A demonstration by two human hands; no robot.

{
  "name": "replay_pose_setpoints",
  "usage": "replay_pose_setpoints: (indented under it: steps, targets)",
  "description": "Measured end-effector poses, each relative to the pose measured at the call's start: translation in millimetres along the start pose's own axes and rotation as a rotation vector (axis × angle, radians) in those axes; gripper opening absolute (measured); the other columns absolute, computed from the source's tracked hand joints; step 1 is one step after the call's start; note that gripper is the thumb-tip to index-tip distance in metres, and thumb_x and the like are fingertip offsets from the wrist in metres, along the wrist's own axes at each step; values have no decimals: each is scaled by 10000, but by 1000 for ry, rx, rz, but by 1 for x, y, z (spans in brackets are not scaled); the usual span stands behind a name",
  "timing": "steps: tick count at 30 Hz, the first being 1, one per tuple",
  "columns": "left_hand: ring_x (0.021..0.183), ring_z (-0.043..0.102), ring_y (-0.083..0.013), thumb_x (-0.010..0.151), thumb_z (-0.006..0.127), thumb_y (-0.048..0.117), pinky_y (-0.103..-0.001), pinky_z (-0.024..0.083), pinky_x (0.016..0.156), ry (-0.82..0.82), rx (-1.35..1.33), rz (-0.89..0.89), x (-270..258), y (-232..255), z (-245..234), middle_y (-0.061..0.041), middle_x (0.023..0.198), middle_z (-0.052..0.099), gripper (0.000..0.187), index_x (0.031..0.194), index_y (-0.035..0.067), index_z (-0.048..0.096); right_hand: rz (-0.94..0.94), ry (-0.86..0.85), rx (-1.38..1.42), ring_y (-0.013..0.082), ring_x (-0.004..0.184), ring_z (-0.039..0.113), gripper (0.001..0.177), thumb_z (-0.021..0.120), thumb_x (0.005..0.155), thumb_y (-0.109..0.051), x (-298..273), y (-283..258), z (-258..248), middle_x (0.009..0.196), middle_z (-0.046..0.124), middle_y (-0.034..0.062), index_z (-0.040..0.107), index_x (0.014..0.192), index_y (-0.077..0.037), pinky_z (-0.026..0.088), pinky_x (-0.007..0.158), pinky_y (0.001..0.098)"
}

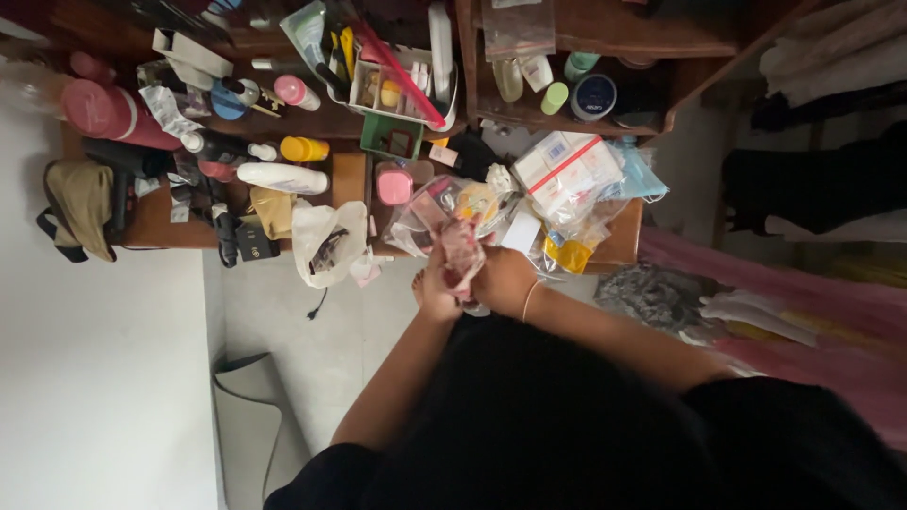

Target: The person organizes items on a cluttered vanity by picking up small packages, plastic bags, and boxes, then placing them into a drawer or back onto the shelf. They handle items one at a time, occasionally opening a drawer to store contents.

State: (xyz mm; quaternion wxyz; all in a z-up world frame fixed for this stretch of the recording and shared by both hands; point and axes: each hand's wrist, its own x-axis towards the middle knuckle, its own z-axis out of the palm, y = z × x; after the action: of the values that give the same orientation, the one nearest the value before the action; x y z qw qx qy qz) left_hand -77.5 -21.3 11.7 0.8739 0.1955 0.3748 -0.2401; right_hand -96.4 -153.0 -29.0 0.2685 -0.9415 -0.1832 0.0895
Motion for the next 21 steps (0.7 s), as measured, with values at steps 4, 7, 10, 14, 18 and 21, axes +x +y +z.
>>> replay_pose_setpoints:
  steps: [4, 7, 10, 14, 18, 21]
  targets:
    - [1259, 491, -334, 1017, 570, 554, -488, 355, 1095, -418, -676, -579, -7, 28, 14, -197, 1389, 529, 614, 1332, 28, 543, -83, 45, 38, 347, 706, 734, 316, 628, 796, -361, -5, -32, -34, 710, 699, 99, 655, 942, -82, 585, 597, 500]
    - [1355, 476, -381, 955, 635, 544, -557, 378, 1097, -225, -511, -530, -2, 15, 38, -191, 1477, 495, 704, 1433, 48, 492, -60, 38, -24, 351, 721, 740, 375, 655, 769, -358, 3, -27, -38, 720, 712, 101, 691, 993, -59, 589, 602, 497]
    - [1164, 682, -338, 853, 805, 438, -471, 578, 908, 279, 2, -59, -6, -2, 41, -112, 1318, 692, 559, 1303, 150, 640, 16, 58, -111, 335, 692, 738, 278, 655, 778, -336, 16, 1, -33, 674, 701, 80, 722, 857, -78, 581, 576, 453]
    - [1073, 710, -340, 905, 713, 482, -350, 553, 696, 53, 176, -21, 2, -7, 39, -145, 1333, 677, 588, 1394, 190, 566, 92, 118, -214, 272, 703, 740, 237, 656, 785, -369, 26, 41, -29, 731, 702, 20, 702, 846, -145, 585, 585, 384]
    - [1005, 731, -341, 944, 645, 515, -259, 535, 537, -112, 285, 17, 11, -15, 30, -170, 1344, 667, 612, 1462, 219, 510, 91, 61, -368, 311, 756, 731, 333, 742, 693, -327, 22, 97, -51, 813, 702, 68, 733, 935, -97, 618, 668, 446]
    - [937, 753, -343, 983, 576, 548, -168, 516, 379, -254, 403, 47, 27, -8, 19, -195, 1355, 656, 636, 1530, 248, 455, 341, 137, -213, 344, 800, 746, 337, 668, 807, -357, 26, 103, -87, 855, 687, 81, 651, 1013, -90, 608, 677, 491]
